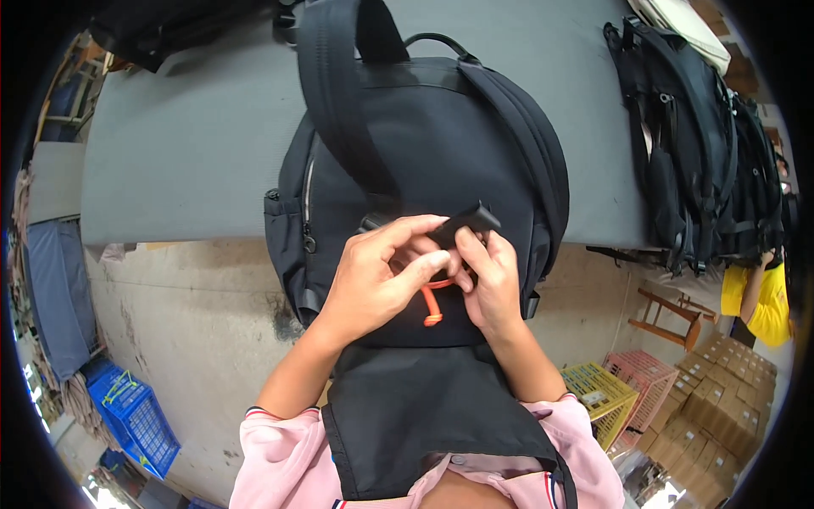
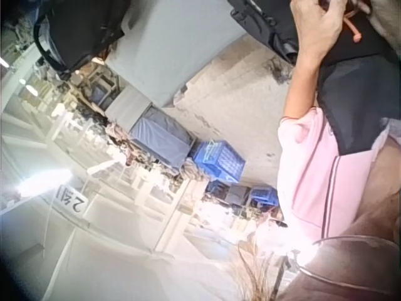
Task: Using small snips to trim loose threads and inspect backpacks at a factory workstation.
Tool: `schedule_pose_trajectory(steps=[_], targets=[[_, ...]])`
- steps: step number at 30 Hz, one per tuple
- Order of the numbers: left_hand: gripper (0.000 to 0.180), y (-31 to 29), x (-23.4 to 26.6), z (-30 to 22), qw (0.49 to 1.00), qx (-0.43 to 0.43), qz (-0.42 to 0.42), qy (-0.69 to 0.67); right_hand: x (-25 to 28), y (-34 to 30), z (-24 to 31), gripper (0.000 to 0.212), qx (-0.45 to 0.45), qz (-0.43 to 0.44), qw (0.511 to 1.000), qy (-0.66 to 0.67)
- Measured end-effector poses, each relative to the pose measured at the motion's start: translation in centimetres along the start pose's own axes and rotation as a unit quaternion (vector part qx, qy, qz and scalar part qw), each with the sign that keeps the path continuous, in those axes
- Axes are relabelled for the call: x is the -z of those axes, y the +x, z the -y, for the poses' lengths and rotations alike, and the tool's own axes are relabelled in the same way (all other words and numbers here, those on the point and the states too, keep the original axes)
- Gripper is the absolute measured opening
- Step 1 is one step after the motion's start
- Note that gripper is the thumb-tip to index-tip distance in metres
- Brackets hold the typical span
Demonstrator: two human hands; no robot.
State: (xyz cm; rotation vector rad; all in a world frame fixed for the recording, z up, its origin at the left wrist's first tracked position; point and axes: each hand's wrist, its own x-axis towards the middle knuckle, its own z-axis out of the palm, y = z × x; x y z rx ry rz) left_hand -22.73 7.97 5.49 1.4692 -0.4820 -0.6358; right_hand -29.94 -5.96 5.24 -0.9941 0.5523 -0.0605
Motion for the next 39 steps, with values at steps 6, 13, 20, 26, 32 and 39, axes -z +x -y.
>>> schedule_pose_trajectory(steps=[6,13,20,26,32,39], targets=[[0.013,1.0,-0.9,0.6,0.977,-0.101,-0.089,0.168,0.6,0.3,0.2,0.02,-0.016,0.014,0.999,0.04],[0.013,1.3,-0.8,0.4,0.996,0.043,-0.081,-0.003,2.6,-1.2,-1.2,0.03,0.218,-0.086,0.947,-0.218],[0.017,1.3,-0.7,0.0,0.991,0.099,-0.076,-0.043,1.6,-0.4,0.2,0.03,0.38,-0.088,0.806,-0.446],[0.018,1.2,-0.6,0.0,0.988,0.117,-0.068,-0.078,2.0,-0.1,0.1,0.03,0.419,-0.084,0.745,-0.512],[0.018,1.3,-0.4,0.2,0.988,0.123,-0.06,-0.071,2.0,-0.7,1.5,0.029,0.352,-0.079,0.802,-0.476],[0.019,1.3,-0.4,0.3,0.99,0.121,-0.05,-0.06,2.2,-0.7,1.5,0.03,0.358,-0.054,0.781,-0.509]])
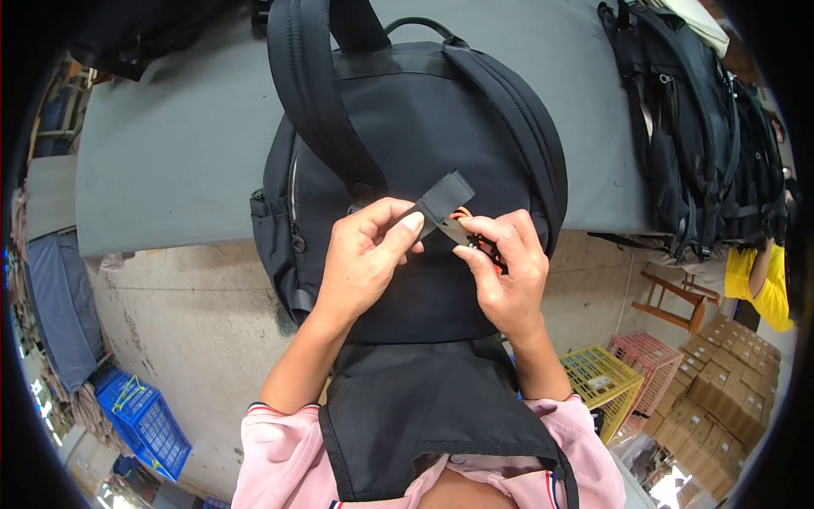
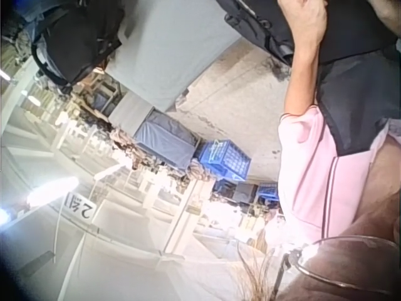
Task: Using small snips to trim loose threads and inspect backpacks at a factory workstation.
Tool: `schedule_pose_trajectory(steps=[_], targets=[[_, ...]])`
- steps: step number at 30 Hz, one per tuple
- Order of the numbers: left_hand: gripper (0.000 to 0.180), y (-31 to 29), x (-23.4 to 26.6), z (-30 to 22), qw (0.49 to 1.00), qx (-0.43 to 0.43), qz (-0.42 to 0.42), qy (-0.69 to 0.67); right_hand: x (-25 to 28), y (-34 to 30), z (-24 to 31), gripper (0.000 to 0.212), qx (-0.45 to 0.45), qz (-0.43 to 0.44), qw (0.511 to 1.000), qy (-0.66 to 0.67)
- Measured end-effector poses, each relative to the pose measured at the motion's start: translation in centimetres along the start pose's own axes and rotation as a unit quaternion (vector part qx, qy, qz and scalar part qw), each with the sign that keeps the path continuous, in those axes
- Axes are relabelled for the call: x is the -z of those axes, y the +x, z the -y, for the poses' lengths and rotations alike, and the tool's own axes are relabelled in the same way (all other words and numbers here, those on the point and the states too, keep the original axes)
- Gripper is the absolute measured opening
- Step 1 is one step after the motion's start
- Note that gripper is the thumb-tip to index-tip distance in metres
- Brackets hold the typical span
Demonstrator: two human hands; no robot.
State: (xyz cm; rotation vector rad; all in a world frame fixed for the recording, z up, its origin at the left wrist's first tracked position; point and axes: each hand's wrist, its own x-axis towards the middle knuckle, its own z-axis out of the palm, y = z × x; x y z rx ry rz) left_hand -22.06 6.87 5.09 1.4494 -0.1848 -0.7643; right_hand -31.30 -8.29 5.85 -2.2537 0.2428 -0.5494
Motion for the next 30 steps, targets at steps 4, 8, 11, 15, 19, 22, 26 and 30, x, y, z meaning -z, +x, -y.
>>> schedule_pose_trajectory(steps=[4,8,11,15,19,22,26,30], targets=[[0.02,0.0,0.2,0.4,1.0,-0.007,0.005,0.005,-0.2,-0.3,-0.1,0.03,0.027,-0.02,0.999,-0.041],[0.02,0.0,-0.1,0.2,1.0,-0.002,0.007,-0.001,0.2,-0.5,-0.3,0.031,0.019,-0.02,1.0,-0.016],[0.02,0.1,-0.1,0.2,1.0,0.001,0.0,-0.003,0.5,-0.7,-0.1,0.031,-0.006,-0.004,1.0,0.002],[0.019,0.1,-0.3,0.0,1.0,0.008,-0.002,-0.012,-0.4,-0.9,-0.1,0.032,0.01,-0.033,0.999,-0.003],[0.018,0.2,-0.2,0.2,1.0,0.006,-0.006,-0.025,-0.9,-0.9,-0.1,0.03,0.041,-0.041,0.997,-0.059],[0.016,0.1,-0.4,0.3,1.0,0.009,-0.004,-0.02,-0.9,-0.9,-0.1,0.028,0.049,-0.057,0.995,-0.064],[0.016,0.5,0.4,-1.0,0.986,-0.145,-0.063,0.048,-0.6,-1.1,-0.3,0.031,-0.011,-0.059,0.998,0.03],[0.024,6.7,3.7,-6.3,0.976,-0.16,0.0,0.148,-0.8,-0.9,0.1,0.033,-0.092,-0.025,0.991,0.098]])
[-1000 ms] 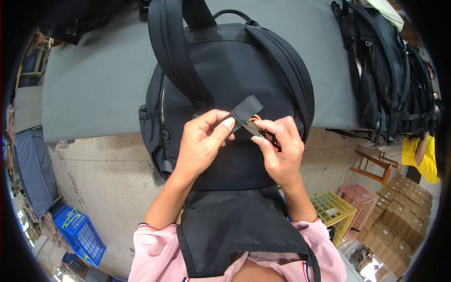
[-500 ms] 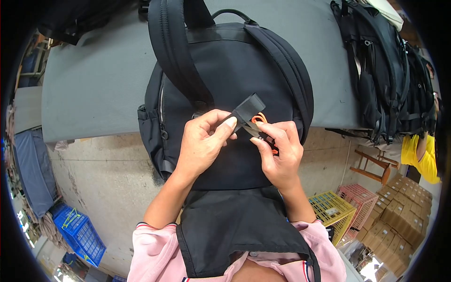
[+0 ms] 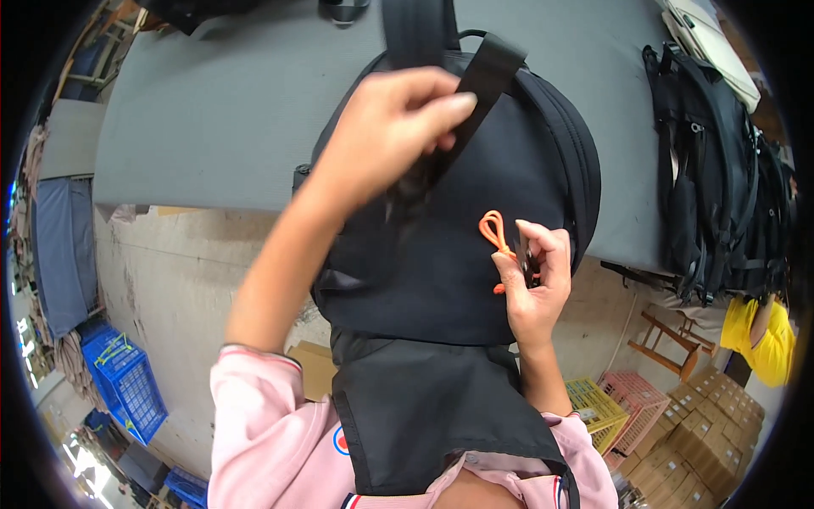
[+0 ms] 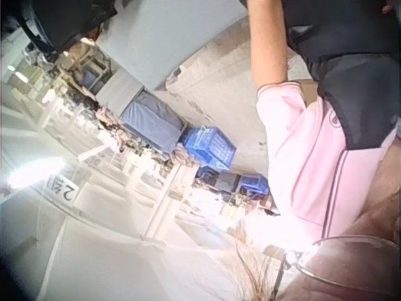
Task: Using small snips to trim loose threads and inspect backpacks at a factory workstation.
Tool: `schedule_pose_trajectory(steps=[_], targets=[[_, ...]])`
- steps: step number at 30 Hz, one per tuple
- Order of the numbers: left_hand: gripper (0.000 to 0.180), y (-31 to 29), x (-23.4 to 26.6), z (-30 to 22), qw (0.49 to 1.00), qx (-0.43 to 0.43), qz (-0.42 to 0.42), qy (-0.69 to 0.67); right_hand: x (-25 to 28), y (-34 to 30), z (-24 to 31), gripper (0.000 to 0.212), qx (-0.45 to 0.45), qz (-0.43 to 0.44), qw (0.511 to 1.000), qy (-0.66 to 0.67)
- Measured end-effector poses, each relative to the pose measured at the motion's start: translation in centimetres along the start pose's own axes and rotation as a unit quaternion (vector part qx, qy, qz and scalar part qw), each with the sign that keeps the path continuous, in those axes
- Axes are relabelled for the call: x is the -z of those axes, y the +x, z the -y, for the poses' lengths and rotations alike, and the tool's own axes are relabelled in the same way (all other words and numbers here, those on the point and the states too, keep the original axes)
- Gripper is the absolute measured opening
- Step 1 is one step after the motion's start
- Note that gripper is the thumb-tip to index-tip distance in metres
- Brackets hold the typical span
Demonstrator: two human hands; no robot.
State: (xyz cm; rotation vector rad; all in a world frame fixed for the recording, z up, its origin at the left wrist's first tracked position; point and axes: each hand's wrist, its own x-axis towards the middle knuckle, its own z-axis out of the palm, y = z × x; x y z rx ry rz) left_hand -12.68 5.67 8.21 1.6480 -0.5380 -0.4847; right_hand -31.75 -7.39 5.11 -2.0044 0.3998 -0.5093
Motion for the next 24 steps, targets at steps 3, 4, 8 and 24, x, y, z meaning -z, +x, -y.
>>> schedule_pose_trajectory(steps=[3,4,8,24], targets=[[0.027,4.6,1.2,0.7,0.997,0.011,0.07,-0.006,-1.0,-0.1,1.4,0.035,0.05,0.052,0.997,0.021],[0.028,5.9,1.2,1.6,0.993,0.029,0.114,-0.002,-1.6,-0.1,1.7,0.037,0.052,0.076,0.995,0.03],[0.032,7.9,0.3,4.7,0.974,0.044,0.196,-0.101,-3.5,0.3,1.7,0.046,0.083,0.146,0.986,0.014],[0.027,-1.3,5.3,6.7,0.995,0.09,0.022,-0.028,-7.2,3.2,0.5,0.029,0.061,0.193,0.979,-0.032]])
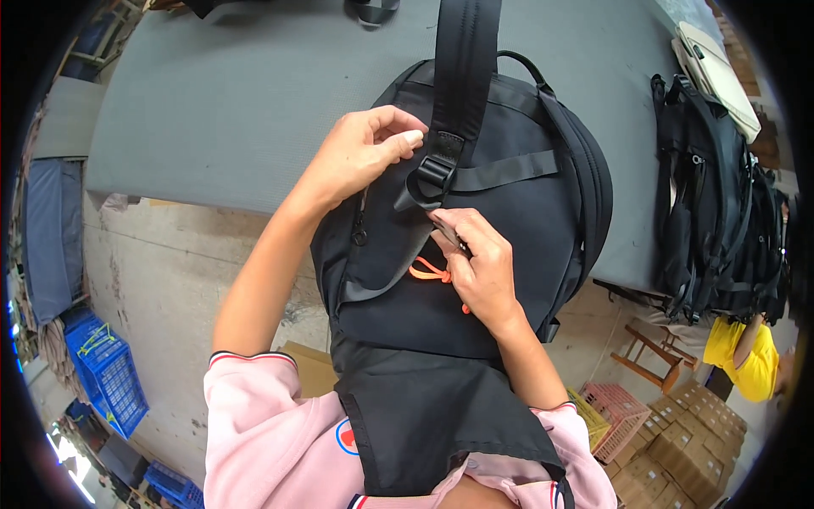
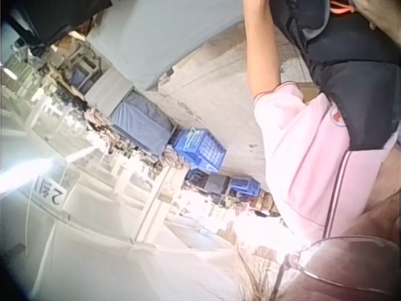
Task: Using small snips to trim loose threads and inspect backpacks at a factory workstation.
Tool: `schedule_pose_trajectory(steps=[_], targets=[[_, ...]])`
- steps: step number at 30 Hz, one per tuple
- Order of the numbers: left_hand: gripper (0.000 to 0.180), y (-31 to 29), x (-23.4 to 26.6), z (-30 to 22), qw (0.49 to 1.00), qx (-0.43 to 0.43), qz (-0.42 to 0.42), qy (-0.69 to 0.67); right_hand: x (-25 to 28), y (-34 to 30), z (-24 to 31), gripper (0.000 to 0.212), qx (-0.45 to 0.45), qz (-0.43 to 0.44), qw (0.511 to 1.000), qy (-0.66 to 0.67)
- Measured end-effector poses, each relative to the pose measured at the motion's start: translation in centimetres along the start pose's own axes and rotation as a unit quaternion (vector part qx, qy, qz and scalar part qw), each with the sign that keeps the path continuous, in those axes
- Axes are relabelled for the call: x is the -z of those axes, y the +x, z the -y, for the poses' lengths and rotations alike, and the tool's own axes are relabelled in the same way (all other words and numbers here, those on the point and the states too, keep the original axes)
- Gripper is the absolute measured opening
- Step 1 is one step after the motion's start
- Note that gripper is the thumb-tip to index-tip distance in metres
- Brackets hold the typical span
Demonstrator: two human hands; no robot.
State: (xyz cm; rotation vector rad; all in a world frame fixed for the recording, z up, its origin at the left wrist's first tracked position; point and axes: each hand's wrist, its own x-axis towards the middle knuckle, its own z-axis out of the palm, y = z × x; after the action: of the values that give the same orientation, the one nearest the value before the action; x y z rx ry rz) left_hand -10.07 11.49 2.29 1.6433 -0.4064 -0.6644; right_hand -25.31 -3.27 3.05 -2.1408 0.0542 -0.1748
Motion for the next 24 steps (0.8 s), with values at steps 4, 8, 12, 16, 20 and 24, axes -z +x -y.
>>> schedule_pose_trajectory(steps=[4,8,12,16,20,24], targets=[[0.033,0.2,-0.6,-0.8,1.0,-0.004,-0.013,0.019,-0.2,0.0,0.4,0.029,-0.055,-0.007,0.996,0.065],[0.03,0.4,-0.3,-1.4,1.0,-0.02,-0.013,0.014,-0.2,-0.2,0.6,0.026,-0.129,-0.077,0.958,0.244],[0.028,-1.1,1.0,-1.2,0.986,-0.065,-0.15,-0.021,0.6,0.1,0.2,0.023,-0.122,-0.069,0.968,0.209],[0.025,-5.8,2.8,1.6,0.959,-0.053,-0.278,-0.026,0.2,-0.5,0.4,0.017,-0.075,-0.076,0.983,0.153],[0.021,-12.1,1.7,5.9,0.937,0.036,-0.342,-0.059,0.1,-1.3,-0.4,0.013,-0.035,-0.092,0.992,0.083],[0.038,-17.6,-2.6,7.8,0.95,0.093,-0.298,0.008,-0.4,-3.0,2.3,0.017,0.061,-0.036,0.997,0.025]])
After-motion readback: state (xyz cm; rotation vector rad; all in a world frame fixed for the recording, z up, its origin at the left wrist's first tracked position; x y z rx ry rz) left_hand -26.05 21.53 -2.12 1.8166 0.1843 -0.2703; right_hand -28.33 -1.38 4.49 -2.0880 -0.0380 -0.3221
